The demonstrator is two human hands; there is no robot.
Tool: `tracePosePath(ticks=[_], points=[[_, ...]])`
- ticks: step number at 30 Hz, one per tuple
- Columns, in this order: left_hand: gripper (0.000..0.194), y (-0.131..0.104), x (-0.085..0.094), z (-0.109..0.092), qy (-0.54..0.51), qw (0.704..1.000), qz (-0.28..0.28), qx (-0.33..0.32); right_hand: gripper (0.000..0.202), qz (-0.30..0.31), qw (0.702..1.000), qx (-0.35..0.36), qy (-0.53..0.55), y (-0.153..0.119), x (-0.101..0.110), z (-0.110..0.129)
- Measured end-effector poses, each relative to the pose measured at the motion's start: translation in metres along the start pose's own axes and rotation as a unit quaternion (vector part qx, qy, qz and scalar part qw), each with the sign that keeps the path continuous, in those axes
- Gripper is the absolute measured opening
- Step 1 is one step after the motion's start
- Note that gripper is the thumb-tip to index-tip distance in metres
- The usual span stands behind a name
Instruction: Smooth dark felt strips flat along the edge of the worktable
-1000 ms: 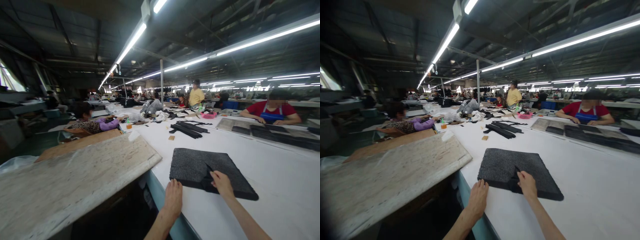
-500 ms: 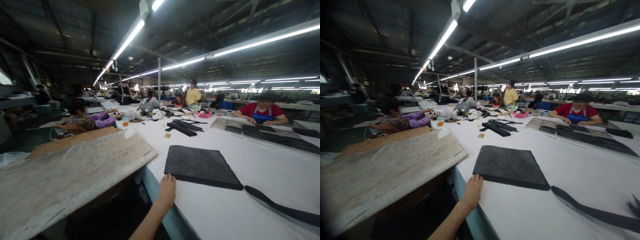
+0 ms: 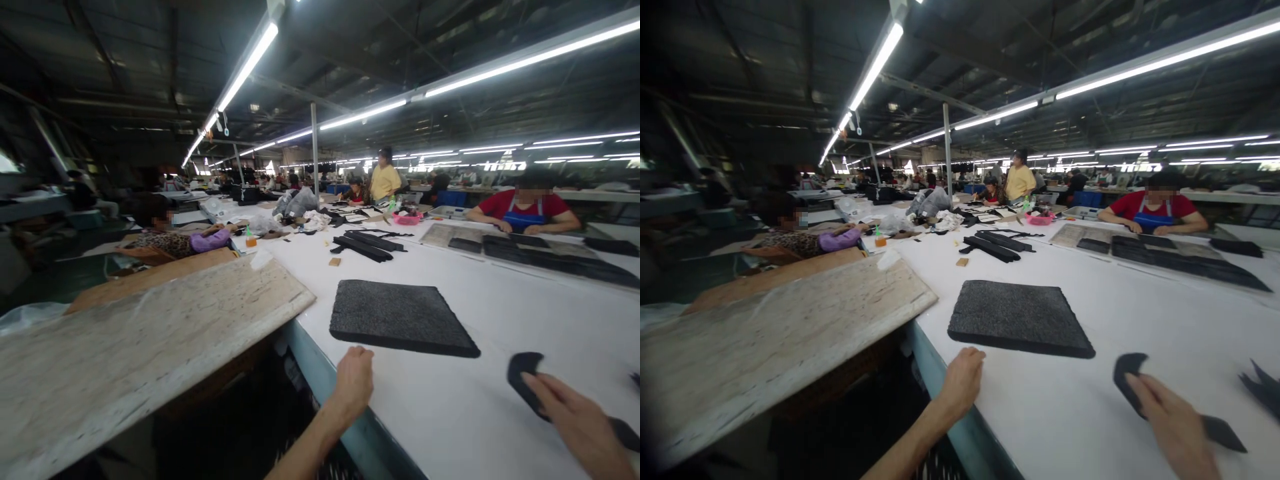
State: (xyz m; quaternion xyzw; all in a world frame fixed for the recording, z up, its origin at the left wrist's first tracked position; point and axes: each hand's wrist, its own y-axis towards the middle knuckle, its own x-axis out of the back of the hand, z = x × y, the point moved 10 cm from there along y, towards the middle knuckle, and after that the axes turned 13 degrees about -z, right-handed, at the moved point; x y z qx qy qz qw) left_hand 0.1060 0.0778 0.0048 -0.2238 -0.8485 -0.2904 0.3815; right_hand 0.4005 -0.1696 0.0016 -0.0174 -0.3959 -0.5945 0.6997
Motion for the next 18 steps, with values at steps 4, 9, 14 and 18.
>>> tracePosePath(ticks=[4, 9, 14, 18], points=[[0.035, -0.026, -0.044, -0.015, -0.378, 0.887, 0.144, 0.224, 0.035, 0.081, 0.974, 0.213, 0.005, -0.07, -0.068, 0.103], [0.062, -0.031, -0.053, -0.003, -0.483, 0.803, 0.133, 0.322, 0.026, 0.058, 0.879, 0.464, -0.092, -0.145, -0.101, 0.18], [0.042, -0.027, -0.047, 0.014, -0.382, 0.857, 0.128, 0.32, 0.02, 0.065, 0.848, 0.514, -0.113, -0.168, -0.108, 0.19], [0.032, -0.022, -0.041, 0.02, -0.354, 0.875, 0.102, 0.313, 0.008, 0.102, 0.847, 0.511, -0.106, -0.171, -0.104, 0.195]])
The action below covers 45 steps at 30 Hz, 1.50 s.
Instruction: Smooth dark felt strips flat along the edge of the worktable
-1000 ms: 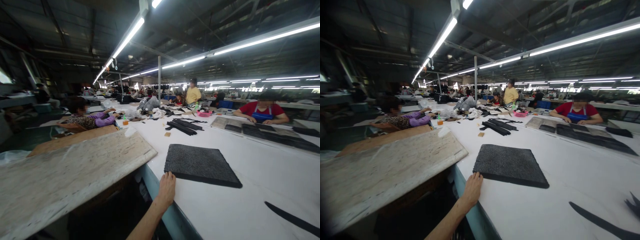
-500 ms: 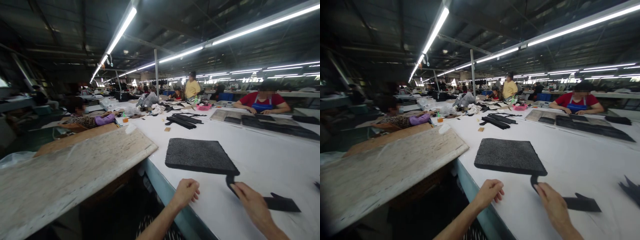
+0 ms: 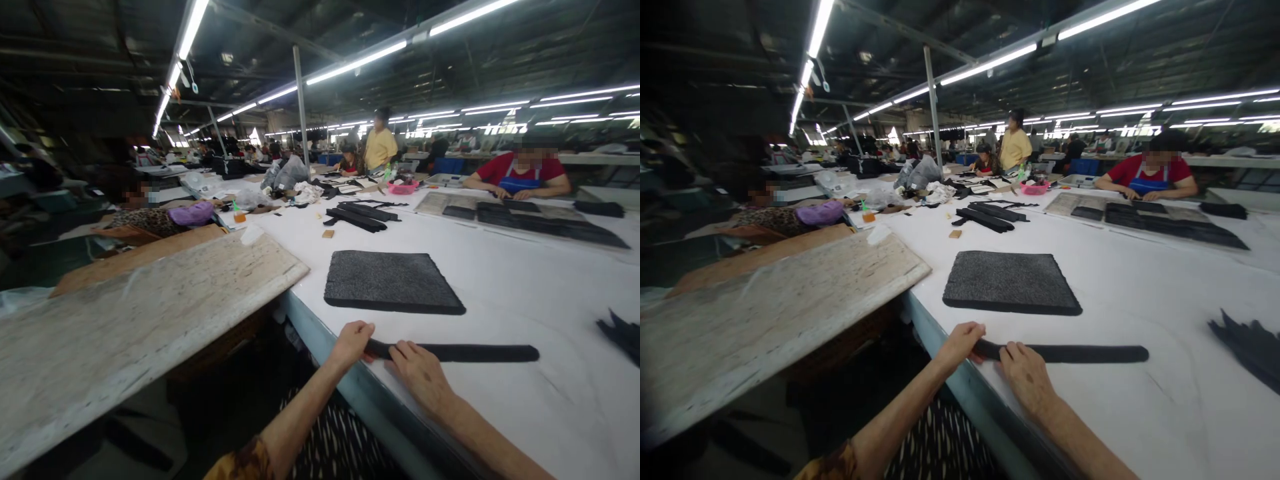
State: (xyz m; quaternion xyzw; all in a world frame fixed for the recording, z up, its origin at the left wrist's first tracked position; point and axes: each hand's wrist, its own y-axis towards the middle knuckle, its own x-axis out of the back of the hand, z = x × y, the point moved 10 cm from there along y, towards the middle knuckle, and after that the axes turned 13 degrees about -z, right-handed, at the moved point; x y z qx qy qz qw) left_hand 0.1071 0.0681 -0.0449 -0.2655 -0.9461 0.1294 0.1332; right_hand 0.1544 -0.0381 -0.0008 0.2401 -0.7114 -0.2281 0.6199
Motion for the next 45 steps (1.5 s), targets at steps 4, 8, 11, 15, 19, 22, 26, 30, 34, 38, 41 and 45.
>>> tracePosePath(ticks=[4, 8, 11, 15, 19, 22, 26, 30, 34, 38, 41, 45], points=[[0.035, 0.001, 0.006, -0.006, 0.018, 0.999, -0.016, -0.025, 0.009, 0.03, 0.999, -0.011, 0.032, 0.001, 0.009, -0.005], [0.026, -0.001, 0.0, -0.012, 0.06, 0.997, 0.018, -0.051, 0.017, 0.018, 0.996, -0.065, 0.061, 0.005, 0.016, -0.025], [0.029, -0.004, -0.007, -0.012, 0.132, 0.987, 0.049, -0.075, 0.017, 0.026, 0.989, -0.105, 0.101, 0.013, 0.01, -0.036], [0.049, -0.008, -0.001, -0.026, 0.245, 0.95, 0.001, -0.194, 0.028, 0.1, 0.973, -0.109, 0.177, 0.023, -0.015, -0.027], [0.047, -0.013, 0.008, -0.028, 0.322, 0.917, -0.041, -0.232, 0.02, 0.139, 0.968, -0.112, 0.176, 0.026, -0.031, -0.02], [0.038, -0.016, 0.011, -0.03, 0.378, 0.891, -0.051, -0.247, 0.017, 0.136, 0.969, -0.118, 0.167, 0.026, -0.034, -0.021], [0.031, -0.017, 0.009, -0.034, 0.434, 0.861, -0.037, -0.26, 0.014, 0.136, 0.975, -0.102, 0.145, 0.028, -0.033, -0.02], [0.034, -0.019, 0.007, -0.035, 0.469, 0.84, -0.037, -0.271, 0.013, 0.107, 0.983, -0.076, 0.127, 0.03, -0.03, -0.018], [0.031, -0.021, 0.007, -0.031, 0.503, 0.812, -0.033, -0.294, 0.013, 0.039, 0.992, -0.024, 0.116, 0.03, -0.022, -0.014], [0.022, -0.028, 0.002, -0.029, 0.515, 0.766, -0.014, -0.384, 0.015, -0.008, 0.993, 0.024, 0.119, 0.024, -0.013, -0.01], [0.011, -0.039, -0.007, -0.028, 0.519, 0.713, 0.016, -0.471, 0.018, -0.025, 0.991, 0.067, 0.117, 0.019, -0.008, -0.004], [0.006, -0.048, -0.015, -0.023, 0.551, 0.641, 0.036, -0.533, 0.018, -0.021, 0.988, 0.121, 0.091, 0.015, -0.009, 0.002]])
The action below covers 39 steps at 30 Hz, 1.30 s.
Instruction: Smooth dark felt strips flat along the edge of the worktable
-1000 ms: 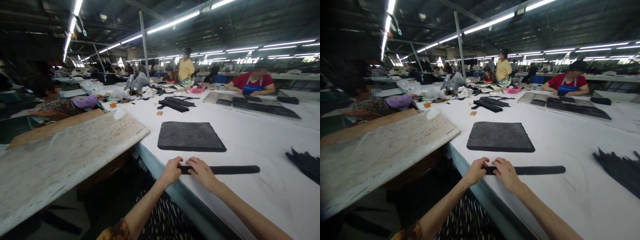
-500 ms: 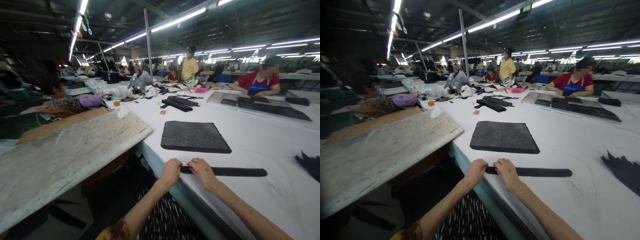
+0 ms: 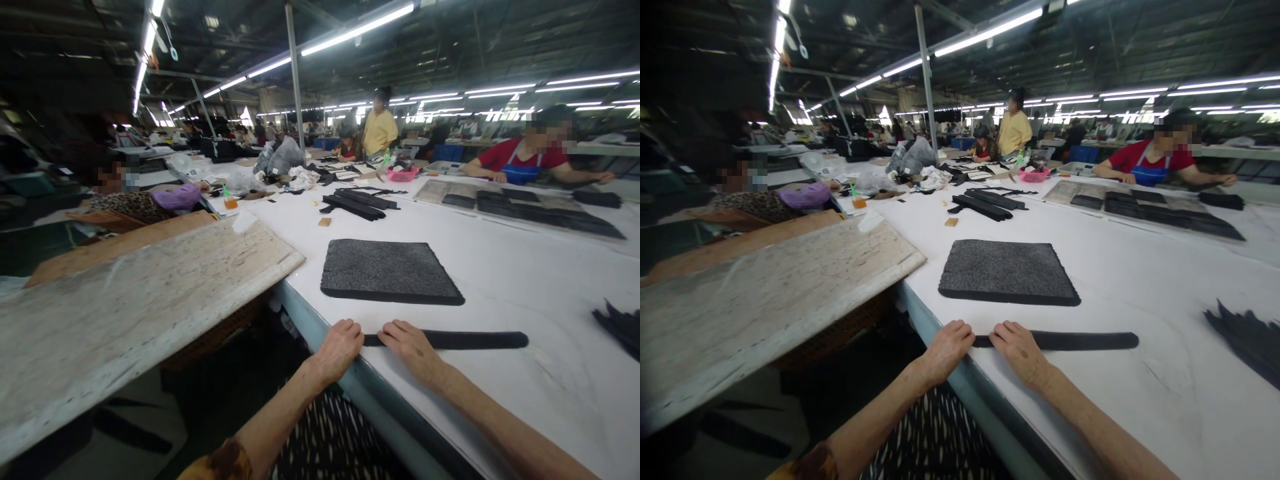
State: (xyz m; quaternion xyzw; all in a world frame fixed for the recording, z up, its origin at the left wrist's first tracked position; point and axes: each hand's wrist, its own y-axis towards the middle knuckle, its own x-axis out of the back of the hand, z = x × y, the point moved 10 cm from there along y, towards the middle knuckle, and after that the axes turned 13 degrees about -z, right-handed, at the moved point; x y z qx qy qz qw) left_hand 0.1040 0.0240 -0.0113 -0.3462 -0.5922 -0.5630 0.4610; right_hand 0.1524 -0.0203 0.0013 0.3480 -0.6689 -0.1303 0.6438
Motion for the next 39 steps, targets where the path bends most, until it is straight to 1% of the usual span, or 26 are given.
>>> tracePosePath(ticks=[4, 7, 11, 14, 17, 22, 23, 24, 25, 26, 27, 28, 29, 30, 32, 34, 36, 37, 39], points=[[0.014, -0.004, -0.001, -0.006, 0.029, 0.999, -0.003, -0.043, 0.018, 0.021, 0.999, 0.046, -0.02, -0.001, -0.002, 0.007], [0.02, -0.008, 0.0, -0.004, 0.019, 0.999, -0.006, -0.042, 0.025, 0.042, 0.996, 0.065, -0.044, 0.002, -0.001, 0.012], [0.031, -0.015, 0.005, 0.008, -0.007, 1.0, -0.019, 0.014, 0.035, 0.075, 0.992, 0.073, -0.076, 0.008, -0.001, 0.016], [0.038, -0.022, 0.01, 0.019, -0.044, 0.996, -0.029, 0.076, 0.036, 0.078, 0.992, 0.066, -0.077, 0.01, -0.002, 0.016], [0.041, -0.029, 0.013, 0.029, -0.087, 0.985, -0.049, 0.138, 0.036, 0.071, 0.993, 0.057, -0.074, 0.005, -0.003, 0.011], [0.042, -0.033, 0.013, 0.036, -0.158, 0.964, -0.084, 0.198, 0.044, 0.078, 0.992, 0.063, -0.08, -0.01, 0.003, 0.006], [0.041, -0.034, 0.015, 0.04, -0.185, 0.952, -0.103, 0.222, 0.045, 0.083, 0.991, 0.064, -0.083, -0.011, 0.005, 0.007], [0.039, -0.035, 0.018, 0.044, -0.217, 0.933, -0.131, 0.254, 0.046, 0.088, 0.99, 0.065, -0.085, -0.011, 0.006, 0.009], [0.035, -0.038, 0.022, 0.051, -0.249, 0.908, -0.167, 0.294, 0.045, 0.091, 0.99, 0.064, -0.086, -0.01, 0.006, 0.011], [0.031, -0.044, 0.025, 0.058, -0.277, 0.876, -0.202, 0.339, 0.044, 0.091, 0.99, 0.062, -0.086, -0.007, 0.007, 0.013], [0.027, -0.051, 0.026, 0.065, -0.297, 0.843, -0.229, 0.386, 0.042, 0.089, 0.991, 0.06, -0.085, -0.003, 0.006, 0.017], [0.026, -0.057, 0.023, 0.071, -0.309, 0.815, -0.238, 0.428, 0.04, 0.085, 0.991, 0.059, -0.083, 0.002, 0.005, 0.021], [0.029, -0.063, 0.017, 0.074, -0.316, 0.796, -0.231, 0.461, 0.038, 0.081, 0.992, 0.06, -0.081, 0.008, 0.004, 0.025], [0.033, -0.067, 0.009, 0.076, -0.324, 0.783, -0.21, 0.487, 0.036, 0.077, 0.992, 0.062, -0.076, 0.013, 0.002, 0.03], [0.038, -0.071, -0.011, 0.076, -0.358, 0.761, -0.16, 0.517, 0.032, 0.074, 0.993, 0.066, -0.065, 0.022, -0.003, 0.039], [0.034, -0.074, -0.03, 0.076, -0.413, 0.724, -0.13, 0.538, 0.029, 0.072, 0.994, 0.067, -0.056, 0.028, -0.006, 0.043], [0.028, -0.077, -0.044, 0.076, -0.457, 0.685, -0.121, 0.554, 0.029, 0.073, 0.994, 0.067, -0.051, 0.03, -0.009, 0.044], [0.026, -0.077, -0.048, 0.076, -0.471, 0.672, -0.12, 0.558, 0.029, 0.074, 0.994, 0.071, -0.048, 0.03, -0.01, 0.044], [0.025, -0.078, -0.052, 0.076, -0.488, 0.66, -0.124, 0.558, 0.029, 0.072, 0.993, 0.086, -0.036, 0.026, -0.012, 0.043]])
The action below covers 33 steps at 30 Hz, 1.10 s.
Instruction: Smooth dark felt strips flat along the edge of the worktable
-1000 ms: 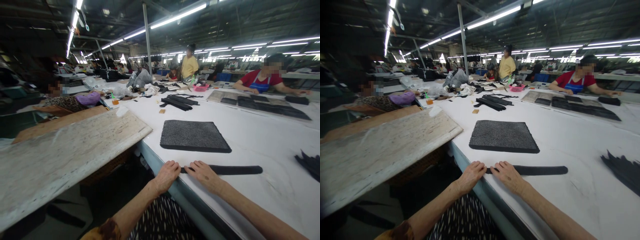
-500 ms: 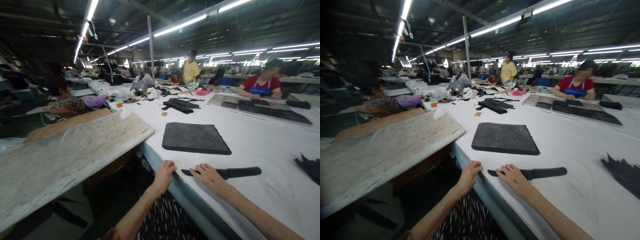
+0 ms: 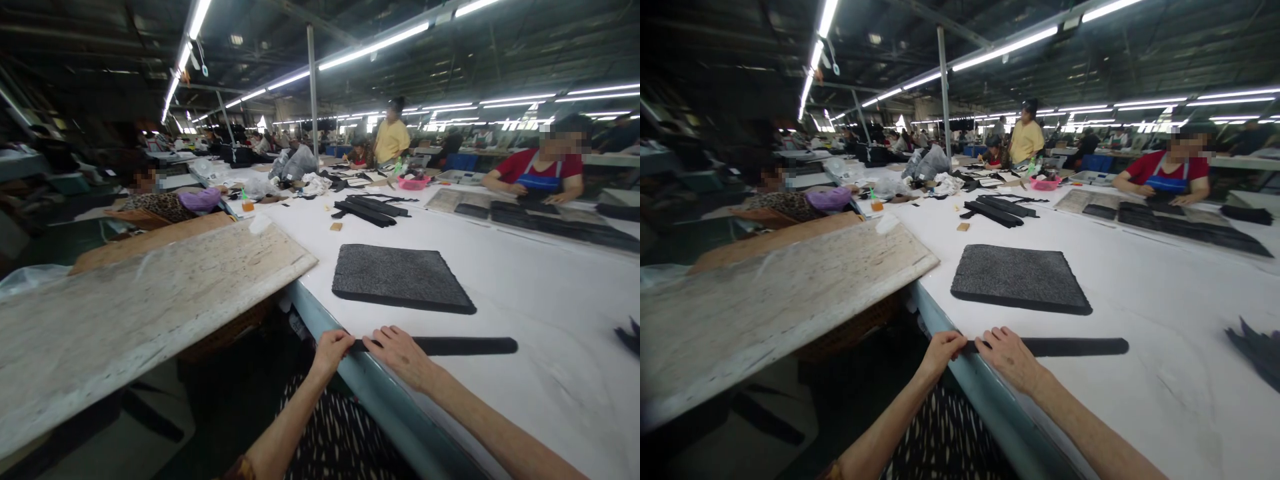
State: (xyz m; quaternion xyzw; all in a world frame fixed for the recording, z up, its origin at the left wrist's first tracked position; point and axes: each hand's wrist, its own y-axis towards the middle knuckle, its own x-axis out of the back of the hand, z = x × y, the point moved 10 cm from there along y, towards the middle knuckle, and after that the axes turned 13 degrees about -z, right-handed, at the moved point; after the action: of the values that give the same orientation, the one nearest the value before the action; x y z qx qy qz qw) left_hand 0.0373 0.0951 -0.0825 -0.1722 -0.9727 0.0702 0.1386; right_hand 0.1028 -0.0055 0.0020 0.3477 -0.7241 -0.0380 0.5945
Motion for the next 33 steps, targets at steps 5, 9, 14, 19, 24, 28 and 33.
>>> tracePosePath(ticks=[5, 9, 14, 19, 24, 28, 33], points=[[0.027, -0.002, 0.004, 0.008, -0.041, 0.999, 0.006, 0.016, 0.025, -0.024, 0.999, 0.028, 0.018, -0.019, -0.003, -0.008], [0.03, 0.0, 0.014, 0.02, -0.048, 0.998, -0.002, 0.033, 0.027, -0.036, 0.999, 0.01, 0.024, -0.035, 0.001, -0.021], [0.035, 0.004, 0.031, 0.041, -0.038, 0.998, -0.021, 0.052, 0.03, -0.038, 0.999, 0.002, 0.025, -0.05, 0.01, -0.027], [0.039, 0.006, 0.052, 0.069, -0.019, 0.996, -0.052, 0.076, 0.034, -0.029, 0.999, -0.003, 0.035, -0.064, 0.015, -0.028], [0.039, 0.007, 0.07, 0.099, 0.005, 0.992, -0.081, 0.098, 0.035, -0.028, 0.999, 0.017, 0.022, -0.076, 0.017, -0.026], [0.04, 0.01, 0.083, 0.121, 0.025, 0.989, -0.098, 0.107, 0.035, -0.025, 0.999, 0.038, 0.004, -0.079, 0.018, -0.023], [0.034, 0.009, 0.098, 0.151, 0.058, 0.982, -0.12, 0.134, 0.033, -0.02, 0.998, 0.063, -0.01, -0.061, 0.019, -0.007]])
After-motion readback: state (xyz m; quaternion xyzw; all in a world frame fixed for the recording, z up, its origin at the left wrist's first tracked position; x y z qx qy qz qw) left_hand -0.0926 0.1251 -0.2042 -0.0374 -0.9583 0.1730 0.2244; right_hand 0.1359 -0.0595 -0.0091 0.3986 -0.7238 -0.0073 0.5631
